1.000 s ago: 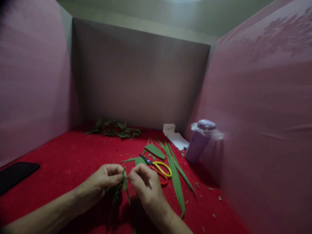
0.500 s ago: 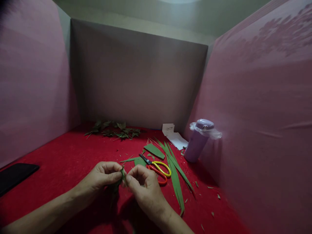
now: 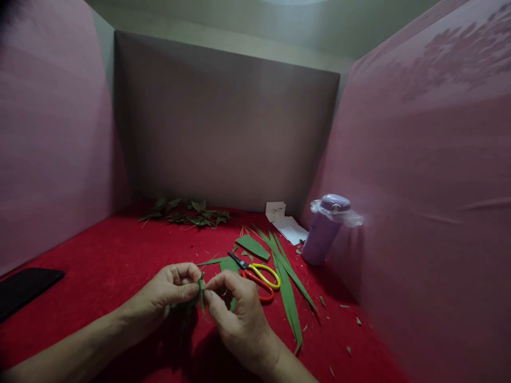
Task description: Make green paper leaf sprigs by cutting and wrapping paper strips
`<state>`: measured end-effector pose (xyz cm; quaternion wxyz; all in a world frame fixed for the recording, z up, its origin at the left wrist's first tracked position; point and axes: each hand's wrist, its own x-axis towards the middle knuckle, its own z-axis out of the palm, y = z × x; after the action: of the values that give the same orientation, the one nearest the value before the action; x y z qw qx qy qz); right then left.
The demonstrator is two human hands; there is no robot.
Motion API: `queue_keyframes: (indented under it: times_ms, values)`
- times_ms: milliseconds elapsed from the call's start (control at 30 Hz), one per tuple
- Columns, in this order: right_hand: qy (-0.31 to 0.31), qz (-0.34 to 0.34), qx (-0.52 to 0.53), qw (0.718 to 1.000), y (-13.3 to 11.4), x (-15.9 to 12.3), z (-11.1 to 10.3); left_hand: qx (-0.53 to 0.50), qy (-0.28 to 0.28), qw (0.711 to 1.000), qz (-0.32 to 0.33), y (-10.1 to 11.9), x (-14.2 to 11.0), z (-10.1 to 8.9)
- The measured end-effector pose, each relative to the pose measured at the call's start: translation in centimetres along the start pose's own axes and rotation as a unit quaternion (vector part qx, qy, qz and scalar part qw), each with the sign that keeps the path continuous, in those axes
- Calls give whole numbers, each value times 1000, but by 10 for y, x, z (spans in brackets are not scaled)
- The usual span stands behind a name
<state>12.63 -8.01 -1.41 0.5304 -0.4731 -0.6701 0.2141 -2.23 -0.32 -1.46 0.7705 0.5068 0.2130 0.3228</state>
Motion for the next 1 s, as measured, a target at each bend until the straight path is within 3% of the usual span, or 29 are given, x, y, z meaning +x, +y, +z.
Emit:
queue_keyframes:
  times_ms: [400, 700, 867, 1000]
  values:
    - [-4, -78, -52, 996, 6, -4, 1, 15, -24, 999, -34, 0, 0, -3]
    - [9, -87, -73, 993, 11, -4, 4, 14, -13, 999, -42, -3, 1, -4]
    - [19, -109, -75, 991, 11, -4, 6, 17, -33, 998, -52, -5, 1, -6]
    - [32, -88, -69, 993, 9, -4, 7, -6, -56, 996, -71, -5, -1, -4]
